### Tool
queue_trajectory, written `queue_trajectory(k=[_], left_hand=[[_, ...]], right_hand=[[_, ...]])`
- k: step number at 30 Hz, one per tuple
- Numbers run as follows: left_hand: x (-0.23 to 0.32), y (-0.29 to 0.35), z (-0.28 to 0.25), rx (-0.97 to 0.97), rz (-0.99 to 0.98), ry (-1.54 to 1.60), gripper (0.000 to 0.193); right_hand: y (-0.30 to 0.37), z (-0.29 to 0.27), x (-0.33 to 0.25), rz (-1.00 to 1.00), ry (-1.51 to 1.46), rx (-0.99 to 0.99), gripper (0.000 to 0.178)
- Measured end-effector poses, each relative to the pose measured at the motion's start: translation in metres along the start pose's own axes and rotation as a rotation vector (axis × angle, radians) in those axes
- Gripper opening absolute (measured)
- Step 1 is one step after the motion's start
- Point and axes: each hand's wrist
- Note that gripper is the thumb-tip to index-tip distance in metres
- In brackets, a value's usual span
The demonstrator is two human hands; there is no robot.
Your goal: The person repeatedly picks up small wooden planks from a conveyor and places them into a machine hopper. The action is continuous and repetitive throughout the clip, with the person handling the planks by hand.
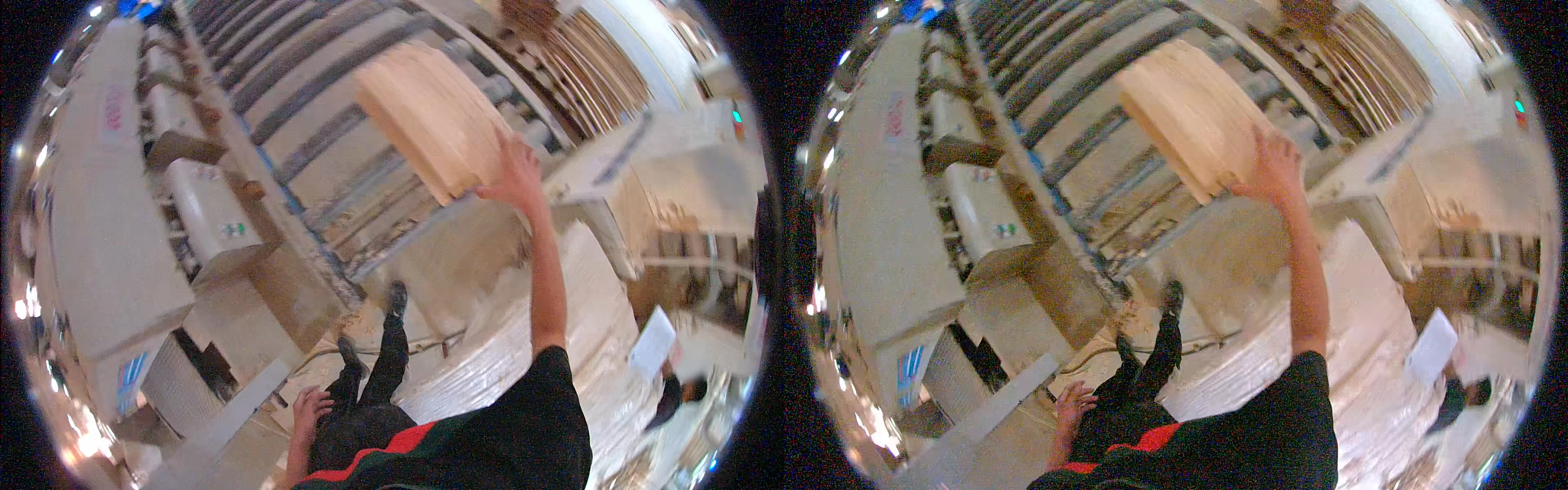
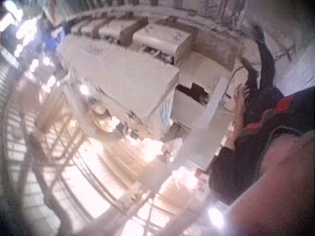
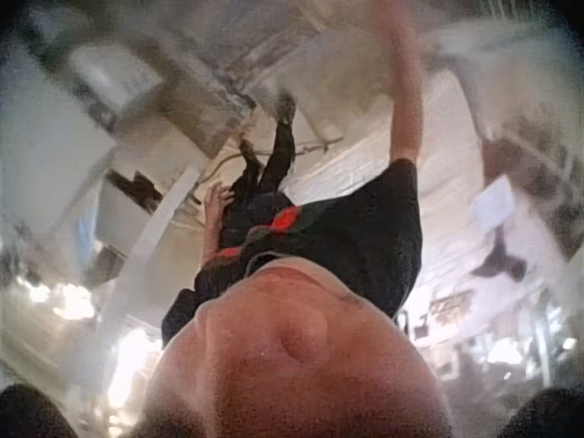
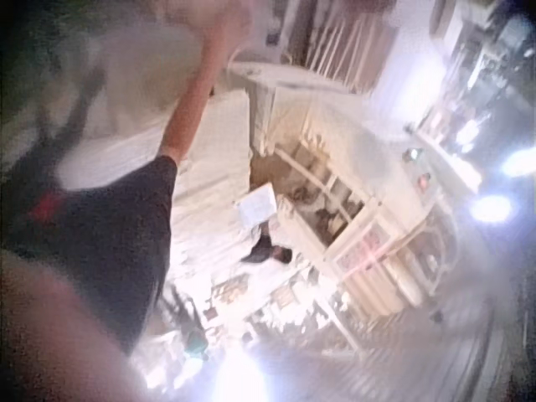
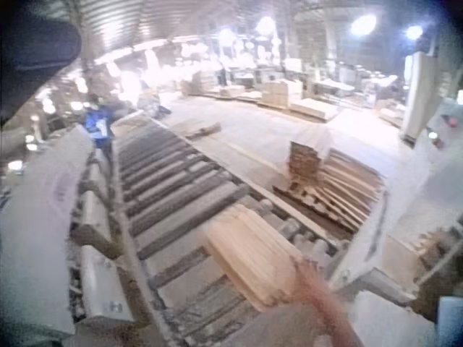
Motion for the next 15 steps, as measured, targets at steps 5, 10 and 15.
queue_trajectory(k=[5, 10, 15], left_hand=[[0.006, 0.002, -0.011, 0.015, 0.046, 0.007, 0.035], [-0.012, -0.004, -0.022, -0.01, 0.043, 0.077, 0.036], [-0.005, 0.003, -0.021, -0.046, 0.042, 0.103, 0.035]], right_hand=[[-0.014, 0.005, -0.004, 0.011, 0.009, -0.057, 0.121], [-0.014, -0.01, -0.016, 0.053, 0.027, -0.147, 0.117], [0.009, -0.027, 0.003, -0.02, -0.516, -0.147, 0.099]])
Point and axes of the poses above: each hand's wrist, its own y-axis away from the middle knuckle, its own z-axis out of the palm, x = y × z, and after that the axes turned 3 degrees about -y, right-handed
